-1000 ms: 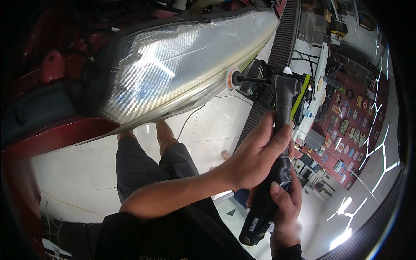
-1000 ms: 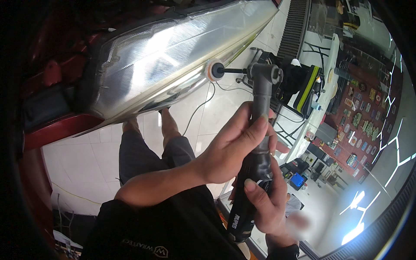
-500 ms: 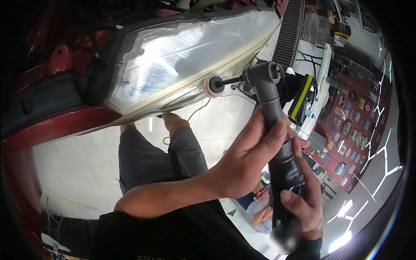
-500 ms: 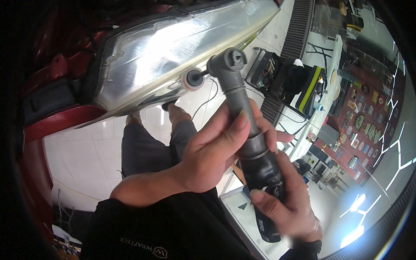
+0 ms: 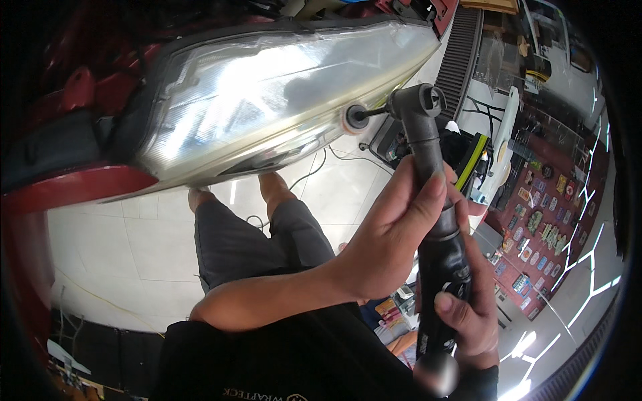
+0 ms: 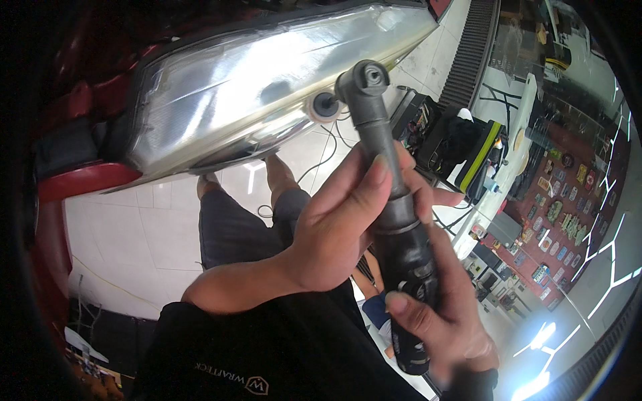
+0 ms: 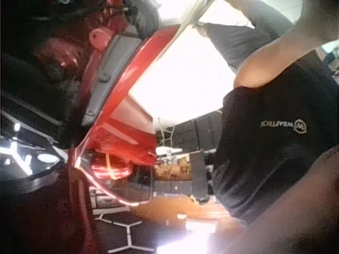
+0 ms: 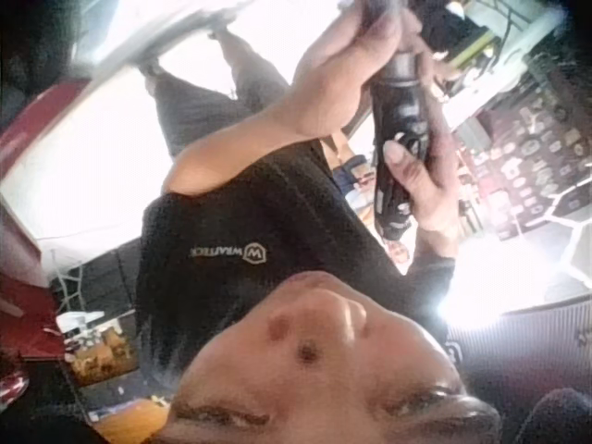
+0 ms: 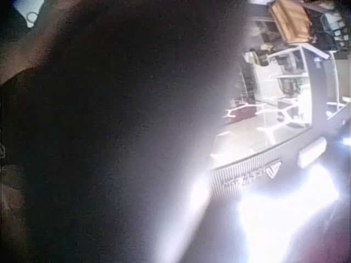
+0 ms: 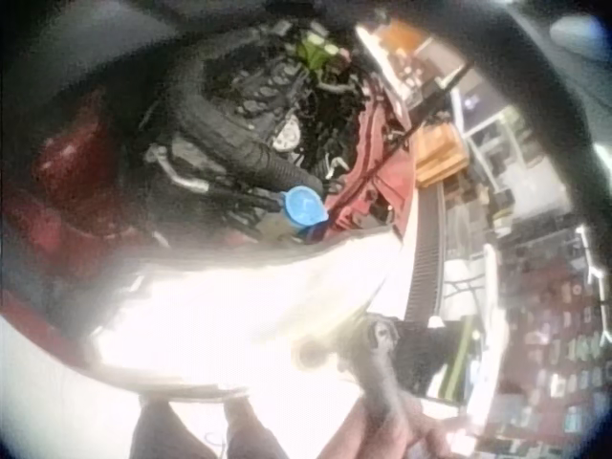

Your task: The person retrieves a polishing pad and compound, then uses a dual-action polisher to treat the surface of a red car's headlight. The person moves the tool across the headlight lens in overlapping passes.

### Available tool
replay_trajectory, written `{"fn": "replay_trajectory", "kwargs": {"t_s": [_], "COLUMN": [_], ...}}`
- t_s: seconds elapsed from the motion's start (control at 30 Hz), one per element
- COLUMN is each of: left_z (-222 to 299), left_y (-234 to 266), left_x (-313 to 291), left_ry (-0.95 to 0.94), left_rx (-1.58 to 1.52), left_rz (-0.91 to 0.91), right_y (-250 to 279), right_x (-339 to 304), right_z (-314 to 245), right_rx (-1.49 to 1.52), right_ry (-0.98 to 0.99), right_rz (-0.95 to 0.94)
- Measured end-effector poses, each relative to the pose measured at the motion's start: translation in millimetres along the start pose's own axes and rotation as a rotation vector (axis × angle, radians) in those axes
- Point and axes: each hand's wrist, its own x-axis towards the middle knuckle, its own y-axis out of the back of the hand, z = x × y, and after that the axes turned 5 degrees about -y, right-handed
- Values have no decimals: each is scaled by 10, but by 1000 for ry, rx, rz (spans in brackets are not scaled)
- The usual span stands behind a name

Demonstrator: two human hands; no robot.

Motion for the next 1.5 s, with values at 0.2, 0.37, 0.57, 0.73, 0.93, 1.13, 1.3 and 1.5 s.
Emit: {"fn": "replay_trajectory", "kwargs": {"t_s": [0.2, 0.37, 0.57, 0.73, 0.93, 1.13, 1.3, 1.5], "left_z": [159, 133, 199, 98, 173, 1011, 1342, 1429], "left_y": [-36, -114, -137, -179, -159, -121, -209, -603], "left_x": [-212, -159, -134, -84, -53, 121, 583, 1083], "left_ry": [-56, 44, 78, 83, 164, -387, -700, -589], "left_rx": [53, -74, -29, -60, 248, 1753, 1976, 1943], "left_rz": [13, 64, 85, 105, 140, 10, -599, -1084], "right_y": [-156, -213, -248, -164, 13, 79, 96, 102], "right_x": [-228, -299, -247, -244, -208, -147, -89, -128], "right_z": [453, 656, 635, 624, 620, 644, 687, 626], "right_rx": [530, 605, 583, 681, 636, 532, 502, 531], "right_ry": [-83, 66, 145, 109, -22, -5, 88, 62], "right_rz": [-218, -140, -107, -109, -209, -314, -417, -413]}}
